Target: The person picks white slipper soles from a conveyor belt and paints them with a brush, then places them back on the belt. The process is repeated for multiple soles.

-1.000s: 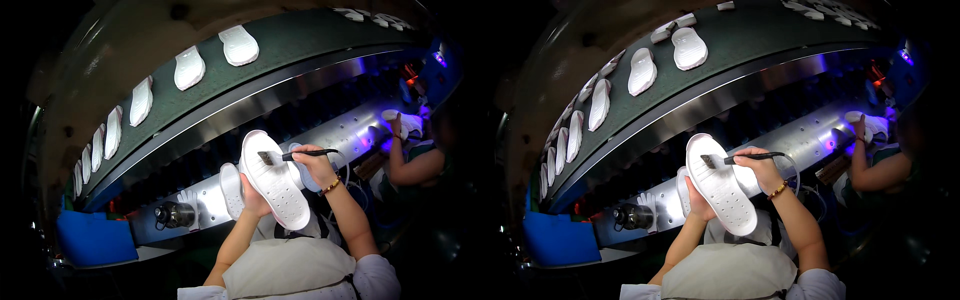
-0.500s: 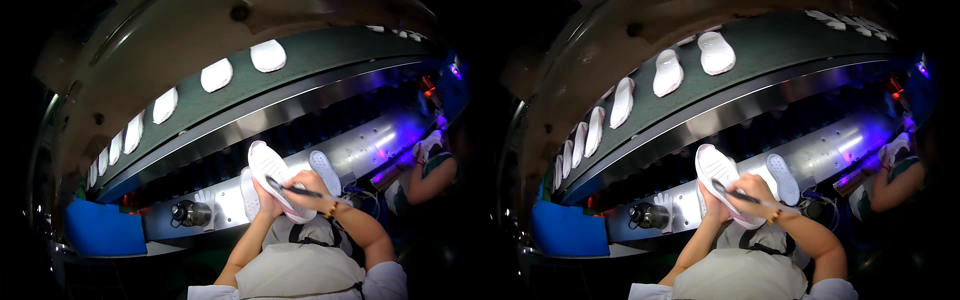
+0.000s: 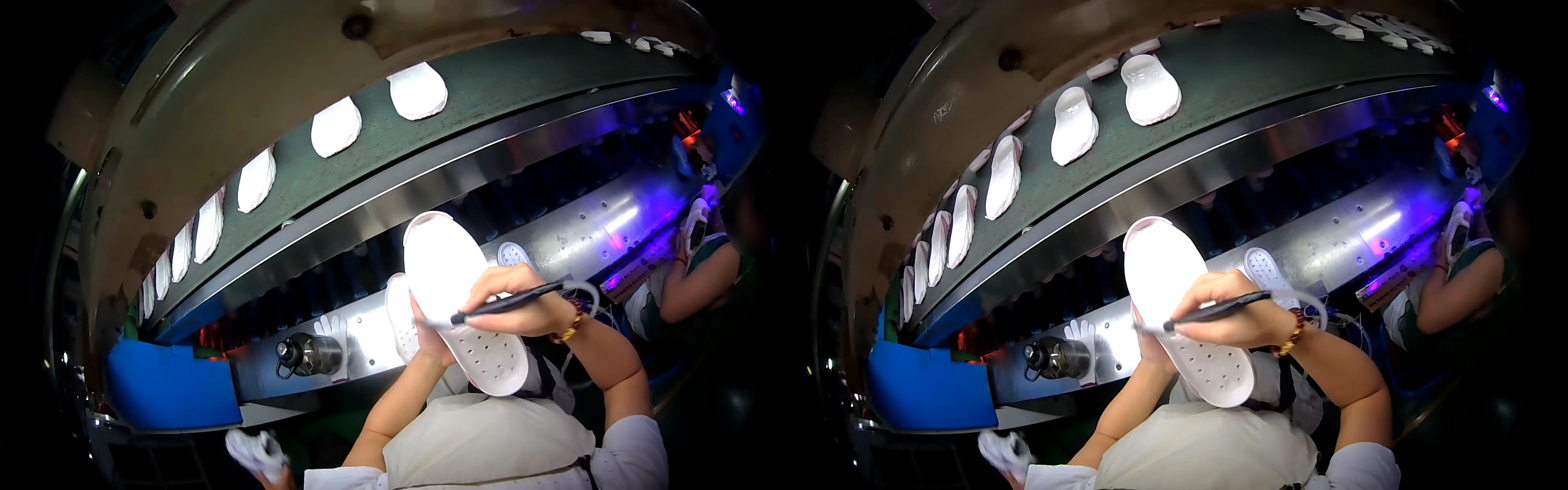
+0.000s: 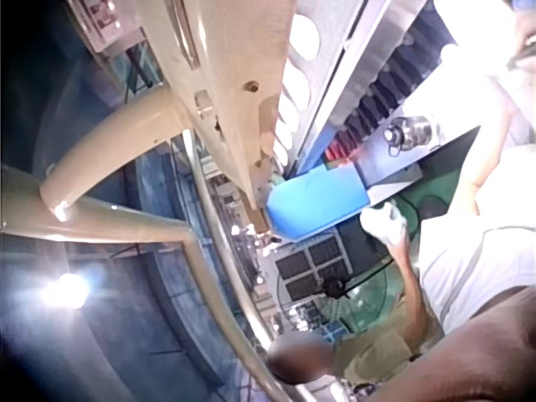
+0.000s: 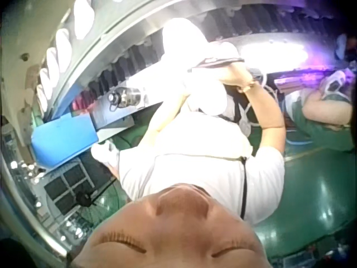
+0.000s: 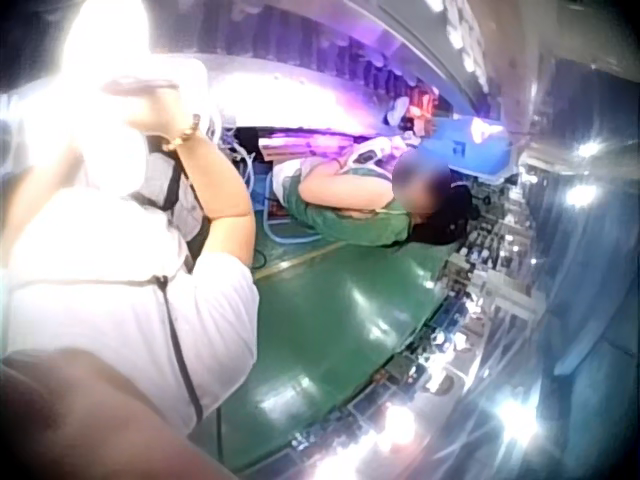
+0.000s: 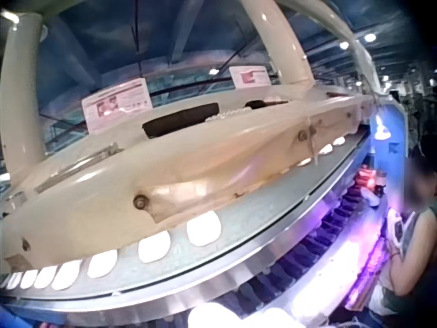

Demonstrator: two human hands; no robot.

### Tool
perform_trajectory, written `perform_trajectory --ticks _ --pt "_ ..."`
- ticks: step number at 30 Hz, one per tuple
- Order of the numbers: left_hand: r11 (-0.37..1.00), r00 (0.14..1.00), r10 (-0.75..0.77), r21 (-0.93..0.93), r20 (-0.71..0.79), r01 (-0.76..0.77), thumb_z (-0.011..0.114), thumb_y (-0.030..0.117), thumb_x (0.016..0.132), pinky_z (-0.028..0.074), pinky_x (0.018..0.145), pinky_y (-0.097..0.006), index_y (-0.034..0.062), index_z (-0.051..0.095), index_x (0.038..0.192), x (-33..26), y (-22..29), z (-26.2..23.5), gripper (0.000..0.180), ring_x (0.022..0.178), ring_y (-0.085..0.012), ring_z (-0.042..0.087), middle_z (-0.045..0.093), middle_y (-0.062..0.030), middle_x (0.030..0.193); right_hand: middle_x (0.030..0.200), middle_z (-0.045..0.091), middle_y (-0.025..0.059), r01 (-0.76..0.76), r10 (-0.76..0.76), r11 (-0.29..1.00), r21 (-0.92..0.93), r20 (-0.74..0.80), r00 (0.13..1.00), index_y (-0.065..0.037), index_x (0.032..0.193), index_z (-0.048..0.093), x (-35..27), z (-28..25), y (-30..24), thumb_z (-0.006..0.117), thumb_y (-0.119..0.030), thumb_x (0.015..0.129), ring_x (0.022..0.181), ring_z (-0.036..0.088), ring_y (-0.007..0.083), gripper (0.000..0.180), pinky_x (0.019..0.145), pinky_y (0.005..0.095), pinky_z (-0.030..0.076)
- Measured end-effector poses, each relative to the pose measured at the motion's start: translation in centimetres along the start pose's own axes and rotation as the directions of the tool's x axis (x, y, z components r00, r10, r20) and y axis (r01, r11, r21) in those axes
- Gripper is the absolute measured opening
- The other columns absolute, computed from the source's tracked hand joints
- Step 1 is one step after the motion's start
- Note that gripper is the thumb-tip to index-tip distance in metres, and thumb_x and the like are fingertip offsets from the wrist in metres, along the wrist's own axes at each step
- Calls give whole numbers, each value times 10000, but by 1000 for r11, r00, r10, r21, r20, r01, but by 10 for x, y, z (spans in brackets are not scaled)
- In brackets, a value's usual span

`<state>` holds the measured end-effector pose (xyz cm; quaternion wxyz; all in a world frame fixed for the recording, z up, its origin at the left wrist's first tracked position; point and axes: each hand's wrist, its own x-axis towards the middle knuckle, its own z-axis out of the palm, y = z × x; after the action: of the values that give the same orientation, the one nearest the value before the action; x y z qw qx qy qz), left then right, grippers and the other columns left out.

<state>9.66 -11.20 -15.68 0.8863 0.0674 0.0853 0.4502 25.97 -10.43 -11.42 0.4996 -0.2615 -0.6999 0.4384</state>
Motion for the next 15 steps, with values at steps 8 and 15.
perform_trajectory --ticks 8,15 --pt "858 968 224 494 -109 -143 176 651 767 323 933 -397 131 212 1292 7 4 18 740 1124 -275 382 324 -90 1281 797 599 104 10 -10 1000 3 98 995 -44 785 625 -2 -9 -7 682 -85 611 777 573 176 187 692 252 436" --pt "938 945 290 155 150 -312 175 651 770 340 916 -397 117 218 1295 20 14 -5 750 1130 -273 375 312 -85 1291 819 606 88 -17 16 1000 21 75 997 -37 835 624 -5 -17 3 667 -38 649 793 562 166 190 709 257 432"
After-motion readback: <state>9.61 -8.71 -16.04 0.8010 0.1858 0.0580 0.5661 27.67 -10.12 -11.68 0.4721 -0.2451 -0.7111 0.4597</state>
